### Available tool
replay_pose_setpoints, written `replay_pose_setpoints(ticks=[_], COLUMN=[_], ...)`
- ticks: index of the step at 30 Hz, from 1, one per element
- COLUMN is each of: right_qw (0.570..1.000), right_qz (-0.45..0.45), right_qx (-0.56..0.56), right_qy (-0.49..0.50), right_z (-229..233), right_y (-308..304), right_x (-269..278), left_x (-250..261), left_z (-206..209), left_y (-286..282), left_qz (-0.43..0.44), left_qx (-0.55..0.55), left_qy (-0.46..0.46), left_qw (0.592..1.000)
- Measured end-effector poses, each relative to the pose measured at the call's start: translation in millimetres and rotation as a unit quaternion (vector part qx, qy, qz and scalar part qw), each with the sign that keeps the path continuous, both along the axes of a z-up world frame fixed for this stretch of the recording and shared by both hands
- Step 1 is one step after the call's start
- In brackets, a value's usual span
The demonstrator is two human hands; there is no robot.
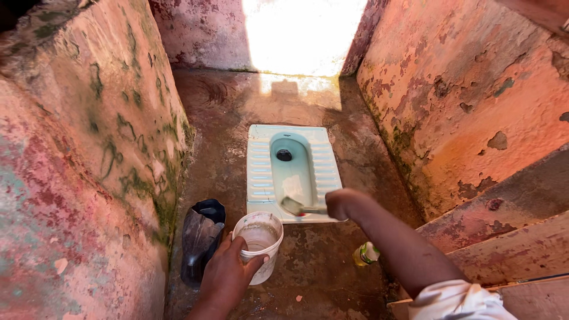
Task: The person pours water from a black jug into a white bucket, then uses a long-handled brush to scrub the squat toilet bowl. They apply liquid cleaner from a green-capped bottle into the bowl and continue scrubbing with the brush.
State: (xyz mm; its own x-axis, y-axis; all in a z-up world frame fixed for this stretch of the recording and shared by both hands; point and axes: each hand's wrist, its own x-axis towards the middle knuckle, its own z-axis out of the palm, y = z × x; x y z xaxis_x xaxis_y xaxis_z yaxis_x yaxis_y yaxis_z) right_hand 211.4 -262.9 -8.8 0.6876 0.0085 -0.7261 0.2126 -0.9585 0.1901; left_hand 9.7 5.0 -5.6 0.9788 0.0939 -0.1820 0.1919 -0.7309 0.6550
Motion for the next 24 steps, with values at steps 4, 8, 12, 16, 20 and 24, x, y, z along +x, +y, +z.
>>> replay_pose_setpoints(ticks=[4, 8, 12, 16, 20, 24], right_qw=[0.995, 0.972, 0.963, 0.962, 0.954, 0.956], right_qz=[-0.052, -0.144, -0.103, -0.158, -0.155, -0.115], right_qx=[0.079, 0.169, 0.224, 0.199, 0.223, 0.228], right_qy=[-0.044, -0.077, -0.11, -0.1, -0.129, -0.147], right_z=[-12.5, -15.5, -12.3, -16.7, -26.9, -51.4], right_y=[6.3, 22.0, 38.9, 59.3, 62.3, 56.2], right_x=[-31.0, -61.0, -74.2, -72.4, -60.7, -43.1], left_x=[4.5, 5.2, 2.7, 24.8, 54.8, 59.8], left_z=[0.2, -1.6, -1.9, 3.0, 6.2, -0.1], left_y=[0.8, 2.0, 3.6, 1.9, -2.9, -10.0], left_qz=[-0.013, 0.006, 0.013, 0.031, 0.05, 0.056], left_qx=[0.019, 0.02, 0.012, 0.004, 0.015, 0.017], left_qy=[0.055, -0.001, -0.017, 0.005, -0.043, -0.074], left_qw=[0.998, 1.0, 1.0, 0.999, 0.998, 0.995])
